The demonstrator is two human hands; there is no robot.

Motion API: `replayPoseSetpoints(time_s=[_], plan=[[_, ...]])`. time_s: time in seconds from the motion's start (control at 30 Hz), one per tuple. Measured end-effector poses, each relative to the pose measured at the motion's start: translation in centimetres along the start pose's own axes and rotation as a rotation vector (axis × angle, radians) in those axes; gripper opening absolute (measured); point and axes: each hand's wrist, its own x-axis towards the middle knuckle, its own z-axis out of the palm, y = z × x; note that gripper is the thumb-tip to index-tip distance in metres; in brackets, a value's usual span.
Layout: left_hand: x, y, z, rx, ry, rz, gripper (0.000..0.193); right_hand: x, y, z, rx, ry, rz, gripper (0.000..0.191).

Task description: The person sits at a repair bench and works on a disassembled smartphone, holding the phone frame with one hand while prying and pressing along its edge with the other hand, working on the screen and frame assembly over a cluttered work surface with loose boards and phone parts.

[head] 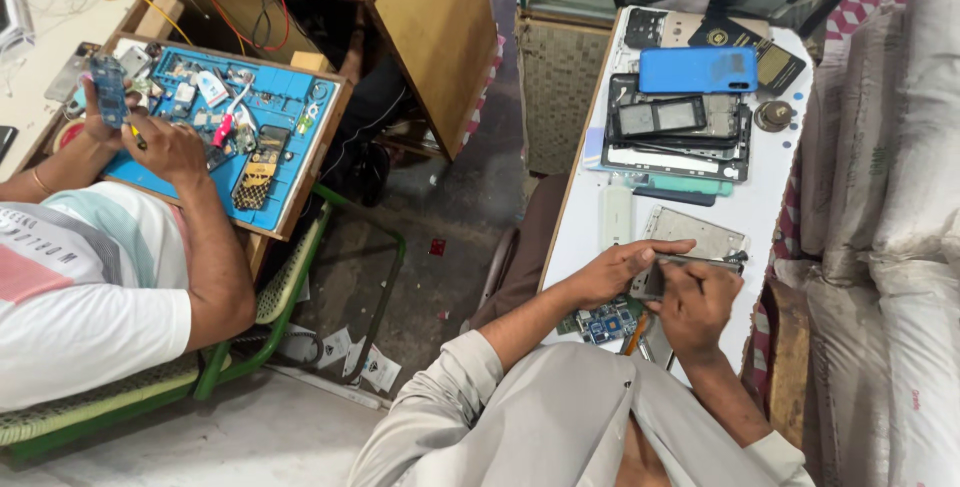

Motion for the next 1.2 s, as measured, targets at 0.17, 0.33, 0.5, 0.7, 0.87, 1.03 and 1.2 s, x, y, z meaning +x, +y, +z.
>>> replayPoseSetpoints(time_s=[0.17,0.33,0.5,0.7,0.87,1.03,1.2], plan=[[-0.01,0.24,0.25,-0.025,-0.003,-0.021,0.071,0.09,-0.17,-0.01,0.012,-0.006,-0.046,0.023],[0.02,0.03,0.39,-0.176,0.018,-0.131,0.071,-0.09,0.09,-0.06,0.088,0.034,0.101,0.022],[0.19,-0.33,0.15,0.048,0.051,-0.072,0.067,-0.07,0.09,-0.16,0.063,0.017,-0.021,0.023],[0.17,-0.57,-0.12,0.049,0.041,-0.071,0.058,0.23,-0.07,-0.32,0.040,0.071,0.036,0.023],[0.06,-0.65,-0.22,-0.129,0.025,-0.119,0.056,0.09,0.34,-0.17,-0.014,0.153,0.122,0.019],[-0.05,-0.59,-0.36,-0.033,0.058,-0.187,0.058,-0.03,0.51,-0.10,0.039,0.099,-0.005,0.020],[-0.02,-0.49,-0.41,-0.163,0.054,-0.140,0.055,0.08,0.49,-0.19,-0.002,0.154,0.176,0.020]])
